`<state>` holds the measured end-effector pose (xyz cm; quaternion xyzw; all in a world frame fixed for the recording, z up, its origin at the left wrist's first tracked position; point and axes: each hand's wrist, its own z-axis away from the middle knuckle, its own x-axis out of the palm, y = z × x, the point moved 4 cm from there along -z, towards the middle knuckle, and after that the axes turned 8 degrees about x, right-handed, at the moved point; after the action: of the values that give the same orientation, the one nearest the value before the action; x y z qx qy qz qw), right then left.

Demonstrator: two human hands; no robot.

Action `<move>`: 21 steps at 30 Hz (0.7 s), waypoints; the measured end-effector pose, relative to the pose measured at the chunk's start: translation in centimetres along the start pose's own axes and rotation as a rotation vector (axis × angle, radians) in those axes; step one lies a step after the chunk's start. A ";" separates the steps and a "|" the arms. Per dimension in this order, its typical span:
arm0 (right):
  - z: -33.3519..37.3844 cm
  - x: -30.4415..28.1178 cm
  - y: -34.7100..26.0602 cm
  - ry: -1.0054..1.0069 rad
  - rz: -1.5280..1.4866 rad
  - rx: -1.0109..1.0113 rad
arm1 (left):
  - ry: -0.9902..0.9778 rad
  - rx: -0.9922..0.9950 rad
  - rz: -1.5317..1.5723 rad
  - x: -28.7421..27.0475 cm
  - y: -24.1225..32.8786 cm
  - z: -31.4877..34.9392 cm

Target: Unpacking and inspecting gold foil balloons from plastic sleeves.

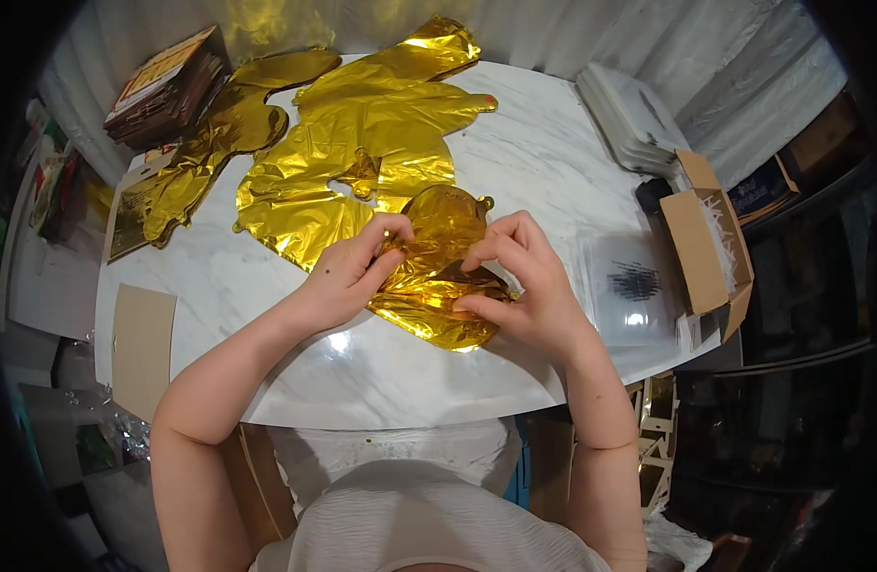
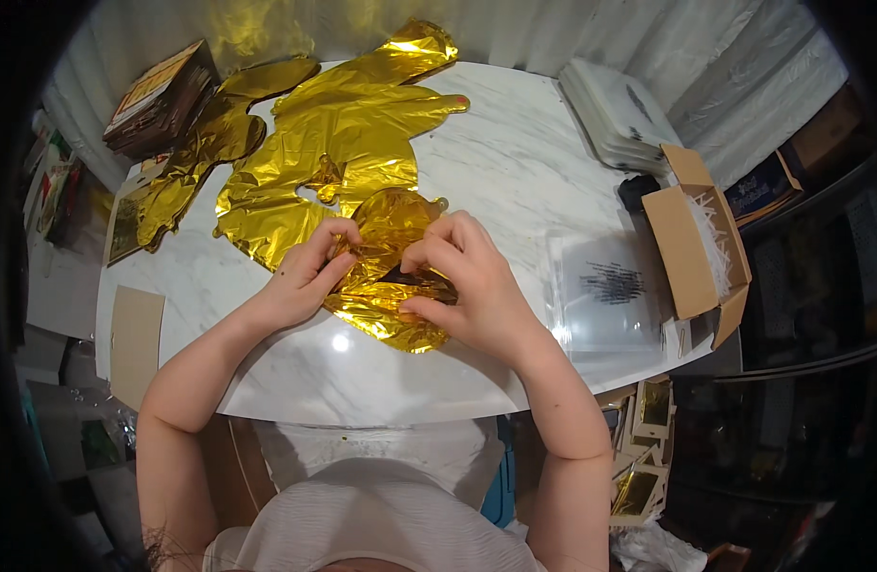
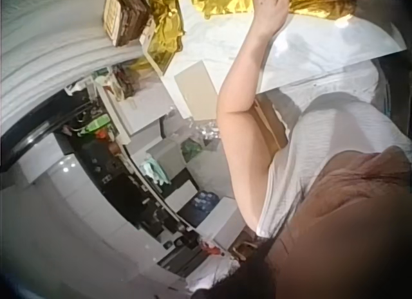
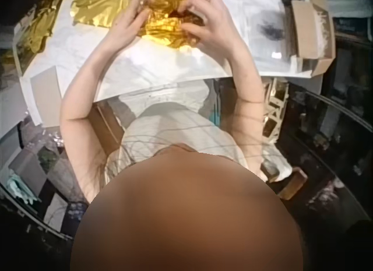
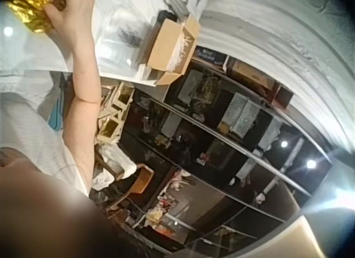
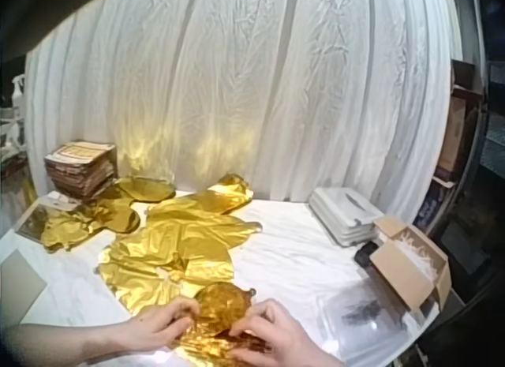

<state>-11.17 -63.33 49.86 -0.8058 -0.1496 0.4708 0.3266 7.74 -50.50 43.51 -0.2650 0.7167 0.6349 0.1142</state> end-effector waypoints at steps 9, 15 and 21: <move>0.7 1.7 2.1 -0.122 0.114 -0.012 | 0.048 0.138 0.035 0.3 -0.2 0.1; 0.5 2.1 1.3 -0.192 0.121 -0.031 | -0.162 0.299 -0.146 -0.1 -1.3 0.4; 1.0 3.0 1.1 -0.230 0.194 -0.025 | -0.047 0.225 -0.005 -0.2 0.9 -0.1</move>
<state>-10.54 -62.11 46.85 -0.7613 -0.1132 0.5875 0.2500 7.40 -50.54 44.41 -0.2374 0.7798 0.5563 0.1615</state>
